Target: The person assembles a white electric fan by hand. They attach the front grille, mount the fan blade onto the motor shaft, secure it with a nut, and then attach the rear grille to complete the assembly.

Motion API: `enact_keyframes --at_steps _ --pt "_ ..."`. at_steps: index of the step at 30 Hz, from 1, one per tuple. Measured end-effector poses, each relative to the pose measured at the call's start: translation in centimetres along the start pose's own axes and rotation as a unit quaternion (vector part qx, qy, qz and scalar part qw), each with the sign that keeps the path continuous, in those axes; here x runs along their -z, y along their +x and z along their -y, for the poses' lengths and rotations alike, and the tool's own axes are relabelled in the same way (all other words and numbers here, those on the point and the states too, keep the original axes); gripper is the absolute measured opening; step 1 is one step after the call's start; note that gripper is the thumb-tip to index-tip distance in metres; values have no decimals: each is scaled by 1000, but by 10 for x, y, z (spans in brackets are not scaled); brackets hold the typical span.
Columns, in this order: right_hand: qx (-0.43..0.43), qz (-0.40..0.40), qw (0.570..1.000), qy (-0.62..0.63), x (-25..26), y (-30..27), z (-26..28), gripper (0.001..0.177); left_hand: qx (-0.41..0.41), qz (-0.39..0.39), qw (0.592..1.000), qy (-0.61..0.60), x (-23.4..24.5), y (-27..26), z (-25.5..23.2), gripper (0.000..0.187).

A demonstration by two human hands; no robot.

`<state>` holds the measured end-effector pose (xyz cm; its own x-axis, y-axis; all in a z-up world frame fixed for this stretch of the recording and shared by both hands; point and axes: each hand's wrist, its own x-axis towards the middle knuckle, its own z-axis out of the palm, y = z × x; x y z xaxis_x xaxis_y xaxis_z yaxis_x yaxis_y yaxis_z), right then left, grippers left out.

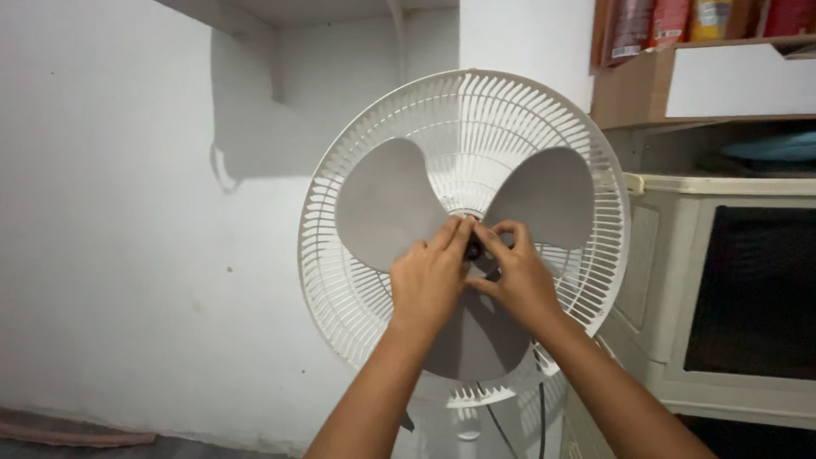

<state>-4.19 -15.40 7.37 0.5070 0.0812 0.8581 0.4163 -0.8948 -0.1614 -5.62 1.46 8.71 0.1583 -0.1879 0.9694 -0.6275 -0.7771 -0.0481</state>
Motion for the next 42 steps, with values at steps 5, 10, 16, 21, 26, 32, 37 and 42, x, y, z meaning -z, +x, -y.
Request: enact_keyframes --at_steps 5,10,16,21,26,32,37,42 --pt "101 -112 987 52 -19 -4 -20 99 31 65 997 30 -7 4 11 55" --pt "93 -153 984 8 -34 -11 -25 95 29 60 997 37 -15 4 13 55" --pt "-16 -113 993 -8 -46 -28 -15 95 54 77 994 48 -11 2 8 52" --pt "-7 -130 990 54 -35 -57 -2 87 68 104 992 -2 12 4 -11 54" --pt "-5 -175 973 150 -6 -83 2 54 104 87 958 -252 24 -6 -23 60" --pt "-42 -71 903 421 18 -86 20 44 258 270 742 -556 16 -13 -40 98" --pt "-76 -110 883 450 9 -83 22 45 217 301 742 -558 11 -10 -47 106" --pt "-74 -142 799 580 -6 -81 8 49 93 229 922 -299 18 -10 -38 77"
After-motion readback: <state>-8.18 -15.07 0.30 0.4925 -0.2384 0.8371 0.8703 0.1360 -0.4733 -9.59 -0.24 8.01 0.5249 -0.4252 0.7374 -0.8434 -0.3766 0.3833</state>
